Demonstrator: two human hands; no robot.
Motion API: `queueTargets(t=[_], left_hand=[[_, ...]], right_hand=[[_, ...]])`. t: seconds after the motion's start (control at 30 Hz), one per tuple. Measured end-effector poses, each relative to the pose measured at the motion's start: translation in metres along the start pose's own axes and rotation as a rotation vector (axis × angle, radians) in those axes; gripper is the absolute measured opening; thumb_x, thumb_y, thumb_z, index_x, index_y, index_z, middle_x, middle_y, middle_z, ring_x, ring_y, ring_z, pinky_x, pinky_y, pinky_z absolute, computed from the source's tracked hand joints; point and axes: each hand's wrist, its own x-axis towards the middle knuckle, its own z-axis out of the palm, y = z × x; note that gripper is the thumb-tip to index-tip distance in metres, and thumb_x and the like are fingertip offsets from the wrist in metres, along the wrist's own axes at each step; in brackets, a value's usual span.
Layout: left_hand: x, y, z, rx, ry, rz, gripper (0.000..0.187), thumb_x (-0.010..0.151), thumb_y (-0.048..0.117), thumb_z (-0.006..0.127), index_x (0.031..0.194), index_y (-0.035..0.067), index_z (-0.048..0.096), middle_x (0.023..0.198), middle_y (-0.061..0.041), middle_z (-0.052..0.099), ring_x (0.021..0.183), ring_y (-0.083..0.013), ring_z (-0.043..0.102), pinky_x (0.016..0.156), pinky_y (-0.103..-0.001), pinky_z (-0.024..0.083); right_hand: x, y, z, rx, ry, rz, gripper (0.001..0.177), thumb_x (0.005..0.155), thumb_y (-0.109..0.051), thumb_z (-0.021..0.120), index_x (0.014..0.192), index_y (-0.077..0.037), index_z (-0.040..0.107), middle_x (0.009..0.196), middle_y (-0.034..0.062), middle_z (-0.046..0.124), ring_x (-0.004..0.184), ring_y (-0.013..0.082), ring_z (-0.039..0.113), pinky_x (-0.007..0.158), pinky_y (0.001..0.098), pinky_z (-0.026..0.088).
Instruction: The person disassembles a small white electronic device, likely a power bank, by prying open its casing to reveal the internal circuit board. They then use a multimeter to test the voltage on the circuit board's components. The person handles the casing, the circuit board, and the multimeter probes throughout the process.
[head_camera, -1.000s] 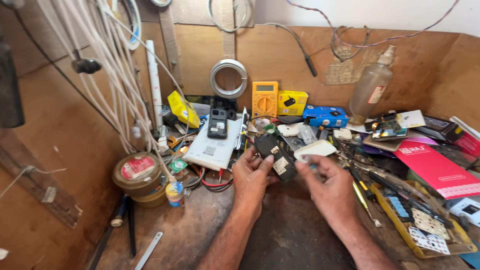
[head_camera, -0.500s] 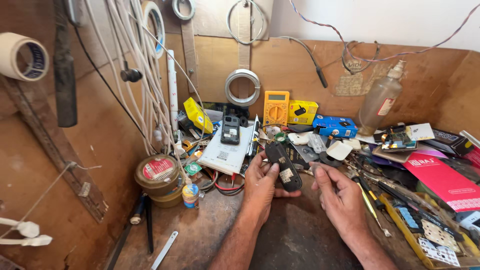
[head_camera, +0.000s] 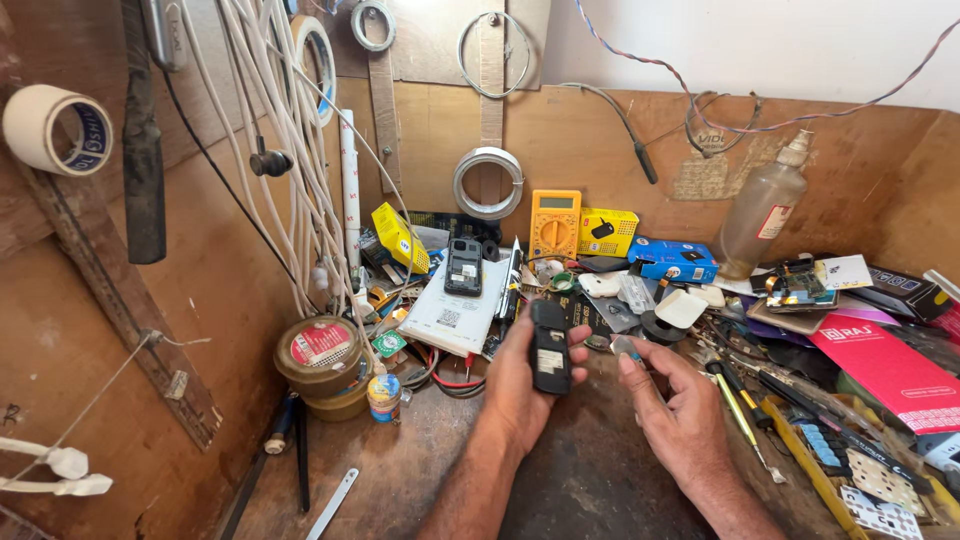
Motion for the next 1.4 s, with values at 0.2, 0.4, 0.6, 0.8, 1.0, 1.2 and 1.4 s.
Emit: queueTargets(t=[0.2,0.4,0.6,0.8,1.0,1.2,1.4], left_hand=[[-0.001,-0.006,0.005,0.126,-0.001,0.072,0.065,0.099,0.022,0.058,0.158,0.012,0.034,0.111,-0.011,0.068,0.094,-0.0201,0.072,0.076,-0.035,0.065],[-0.013,-0.005,0.015,0.403,0.070,0.210,0.077,0.089,0.018,0.072,0.157,0.012,0.036,0.106,-0.007,0.068,0.089,-0.0126,0.069,0.067,-0.031,0.059],[-0.014,-0.005,0.016,0.465,0.083,0.313,0.063,0.089,0.016,0.073,0.147,0.007,0.051,0.100,-0.008,0.069,0.087,-0.0132,0.068,0.064,-0.028,0.059],[-0.014,-0.006,0.016,0.490,0.061,0.318,0.058,0.090,0.014,0.070,0.145,0.010,0.052,0.102,-0.007,0.069,0.089,-0.0127,0.069,0.067,-0.028,0.060],[-0.012,-0.007,0.015,0.554,0.058,0.368,0.057,0.091,0.012,0.072,0.145,0.008,0.053,0.106,-0.009,0.070,0.092,-0.0128,0.068,0.071,-0.026,0.058],[-0.009,-0.010,0.012,0.514,0.043,0.357,0.056,0.091,0.012,0.070,0.144,0.008,0.051,0.107,-0.010,0.069,0.093,-0.0136,0.068,0.073,-0.028,0.059],[-0.008,-0.011,0.010,0.513,0.021,0.390,0.058,0.091,0.009,0.070,0.146,0.009,0.052,0.110,-0.010,0.069,0.094,-0.0127,0.068,0.075,-0.026,0.059]], right_hand=[[-0.003,-0.005,0.002,0.047,0.043,-0.200,0.032,0.093,-0.014,0.072,0.123,-0.002,0.073,0.095,0.0053,0.078,0.074,0.0073,0.068,0.064,0.0243,0.056],[-0.005,-0.011,0.003,0.074,0.027,-0.113,0.031,0.091,-0.012,0.074,0.120,-0.003,0.075,0.091,0.0056,0.081,0.077,0.0076,0.072,0.068,0.0235,0.058],[-0.011,-0.016,0.005,-0.021,0.072,-0.236,0.026,0.087,-0.013,0.077,0.112,-0.004,0.079,0.102,0.0075,0.082,0.089,0.0110,0.076,0.080,0.0265,0.061],[-0.014,-0.022,0.005,-0.053,0.073,-0.256,0.026,0.087,-0.013,0.077,0.112,-0.006,0.079,0.105,0.0095,0.082,0.095,0.0136,0.078,0.085,0.0285,0.062],[-0.017,-0.027,0.005,-0.066,0.079,-0.306,0.026,0.086,-0.011,0.077,0.112,-0.005,0.078,0.106,0.0097,0.082,0.095,0.0133,0.078,0.084,0.0280,0.062],[-0.020,-0.034,0.005,-0.147,0.094,-0.360,0.026,0.085,-0.009,0.078,0.110,-0.004,0.078,0.105,0.0105,0.081,0.096,0.0138,0.078,0.083,0.0278,0.062],[-0.020,-0.034,0.007,-0.163,0.071,-0.363,0.026,0.084,-0.008,0.077,0.110,-0.004,0.078,0.106,0.0107,0.081,0.095,0.0144,0.079,0.082,0.0276,0.062]])
